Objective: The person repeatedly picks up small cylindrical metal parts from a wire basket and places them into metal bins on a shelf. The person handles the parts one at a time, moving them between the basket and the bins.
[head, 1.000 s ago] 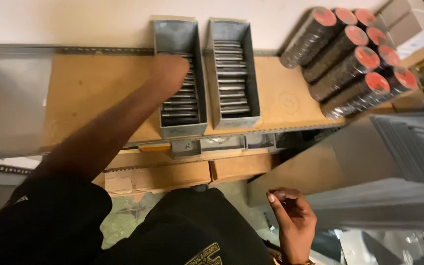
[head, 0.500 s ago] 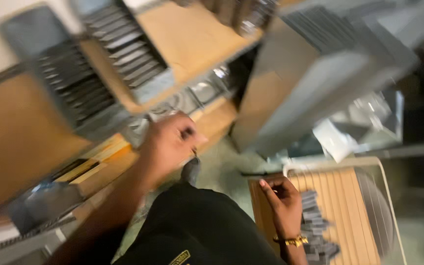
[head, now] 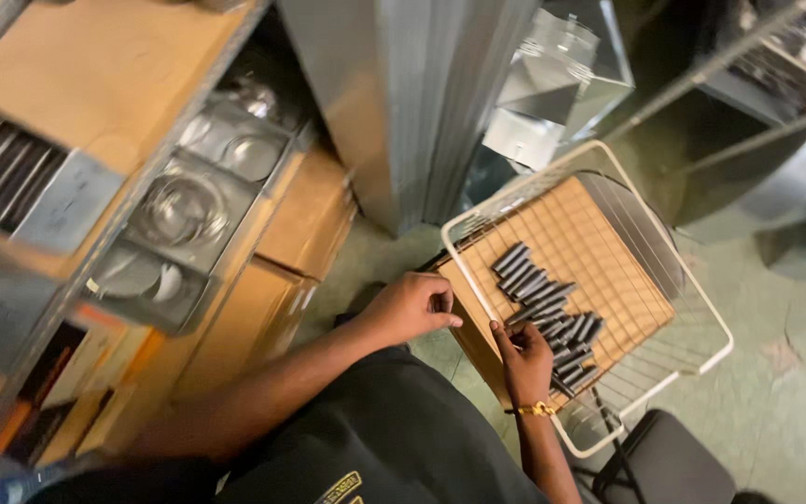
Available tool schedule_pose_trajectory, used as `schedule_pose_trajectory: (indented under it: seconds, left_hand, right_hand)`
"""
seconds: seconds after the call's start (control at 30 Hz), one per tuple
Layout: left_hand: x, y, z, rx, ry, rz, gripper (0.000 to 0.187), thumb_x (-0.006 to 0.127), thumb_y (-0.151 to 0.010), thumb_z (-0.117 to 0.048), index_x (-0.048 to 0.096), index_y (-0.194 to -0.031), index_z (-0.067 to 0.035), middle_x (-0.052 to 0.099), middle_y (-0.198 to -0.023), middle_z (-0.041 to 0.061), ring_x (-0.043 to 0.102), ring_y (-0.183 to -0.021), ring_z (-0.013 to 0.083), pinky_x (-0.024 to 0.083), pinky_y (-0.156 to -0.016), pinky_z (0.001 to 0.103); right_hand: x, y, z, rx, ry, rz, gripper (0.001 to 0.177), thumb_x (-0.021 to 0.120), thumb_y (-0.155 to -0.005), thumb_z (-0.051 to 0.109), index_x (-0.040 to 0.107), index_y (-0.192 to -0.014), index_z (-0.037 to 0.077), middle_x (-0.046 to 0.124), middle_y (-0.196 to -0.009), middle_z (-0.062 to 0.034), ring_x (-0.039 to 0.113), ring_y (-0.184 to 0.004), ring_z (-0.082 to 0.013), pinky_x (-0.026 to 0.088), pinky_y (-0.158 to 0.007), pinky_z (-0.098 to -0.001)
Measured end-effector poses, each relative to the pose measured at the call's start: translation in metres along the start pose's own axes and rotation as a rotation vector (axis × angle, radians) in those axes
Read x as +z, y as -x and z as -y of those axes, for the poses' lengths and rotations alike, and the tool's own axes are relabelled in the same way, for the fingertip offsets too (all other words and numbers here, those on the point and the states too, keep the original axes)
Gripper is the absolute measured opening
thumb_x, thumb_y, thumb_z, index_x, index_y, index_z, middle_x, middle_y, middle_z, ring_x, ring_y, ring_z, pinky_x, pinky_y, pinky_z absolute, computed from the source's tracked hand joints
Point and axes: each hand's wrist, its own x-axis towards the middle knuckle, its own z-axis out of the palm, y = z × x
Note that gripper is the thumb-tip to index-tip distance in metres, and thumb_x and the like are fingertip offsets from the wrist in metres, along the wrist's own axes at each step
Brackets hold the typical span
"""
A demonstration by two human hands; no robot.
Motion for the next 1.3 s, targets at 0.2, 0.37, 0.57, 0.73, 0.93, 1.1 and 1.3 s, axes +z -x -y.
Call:
schedule_pose_trajectory:
  seconds: [0.2, 0.37, 0.57, 0.73, 0.93, 1.1, 1.3]
  left_hand:
    - [0.065, -0.105, 0.070, 0.033, -0.170, 0.207, 0.016, 0.089, -0.090, -0.021, 0.081, -0.093, -0.008, 0.083, -0.087, 0.018, 0.084, -0.095, 0.0423, 0.065, -0.079, 0.053]
    - [0.130, -0.212, 0.160, -0.041, -0.395, 0.395, 0.029, 0.087, -0.094, -0.041, 0.085, -0.100, -0.013, 0.088, -0.099, 0.015, 0.086, -0.108, 0.0400, 0.068, -0.090, 0.053]
    - [0.191, -0.278, 0.232, -0.170, -0.645, 0.559, 0.037, 0.079, -0.100, -0.047, 0.090, -0.113, -0.015, 0.090, -0.111, 0.011, 0.088, -0.110, 0.0328, 0.071, -0.093, 0.048]
    - [0.200, -0.287, 0.231, -0.351, -0.587, 0.553, 0.044, 0.070, -0.106, -0.046, 0.085, -0.123, -0.008, 0.088, -0.106, 0.014, 0.086, -0.089, 0.0320, 0.070, -0.090, 0.051]
    - [0.195, -0.284, 0.216, -0.469, -0.626, 0.590, 0.055, 0.063, -0.113, -0.053, 0.081, -0.137, -0.007, 0.087, -0.128, 0.017, 0.088, -0.110, 0.0350, 0.065, -0.108, 0.053]
    - [0.194, -0.279, 0.215, -0.473, -0.597, 0.587, 0.055, 0.061, -0.114, -0.048, 0.072, -0.140, -0.002, 0.083, -0.134, 0.027, 0.083, -0.125, 0.0446, 0.065, -0.108, 0.060]
    - [0.194, -0.272, 0.231, -0.427, -0.534, 0.546, 0.064, 0.053, -0.111, -0.047, 0.072, -0.141, 0.006, 0.077, -0.145, 0.033, 0.071, -0.144, 0.0502, 0.058, -0.119, 0.065]
  right_hand:
    - [0.008, -0.022, -0.090, 0.108, 0.263, -0.193, 0.050, 0.089, -0.106, 0.045, 0.073, -0.092, 0.000, 0.076, -0.088, -0.0273, 0.076, -0.094, -0.0515, 0.057, -0.085, -0.0615]
    - [0.015, -0.029, -0.110, 0.364, 0.405, -0.271, 0.057, 0.081, -0.107, 0.058, 0.071, -0.095, 0.003, 0.078, -0.090, -0.0256, 0.080, -0.103, -0.0529, 0.059, -0.089, -0.0605]
    - [0.027, -0.047, -0.105, 0.606, 0.480, -0.167, 0.057, 0.085, -0.089, 0.077, 0.069, -0.093, 0.022, 0.084, -0.095, -0.0094, 0.083, -0.115, -0.0385, 0.062, -0.098, -0.0534]
    - [0.027, -0.046, -0.091, 0.653, 0.401, -0.141, 0.048, 0.087, -0.090, 0.064, 0.072, -0.097, 0.019, 0.086, -0.102, -0.0122, 0.081, -0.121, -0.0423, 0.061, -0.102, -0.0562]
    - [0.032, -0.048, -0.106, 0.663, 0.436, -0.105, 0.048, 0.082, -0.094, 0.066, 0.073, -0.101, 0.020, 0.085, -0.112, -0.0136, 0.081, -0.125, -0.0433, 0.063, -0.106, -0.0583]
    - [0.025, -0.046, -0.104, 0.611, 0.394, -0.075, 0.042, 0.080, -0.098, 0.061, 0.074, -0.100, 0.019, 0.085, -0.109, -0.0146, 0.082, -0.123, -0.0443, 0.064, -0.103, -0.0596]
    - [0.014, -0.045, -0.127, 0.574, 0.213, 0.012, 0.045, 0.088, -0.091, 0.060, 0.074, -0.094, 0.017, 0.084, -0.093, -0.0130, 0.084, -0.114, -0.0414, 0.062, -0.100, -0.0527]
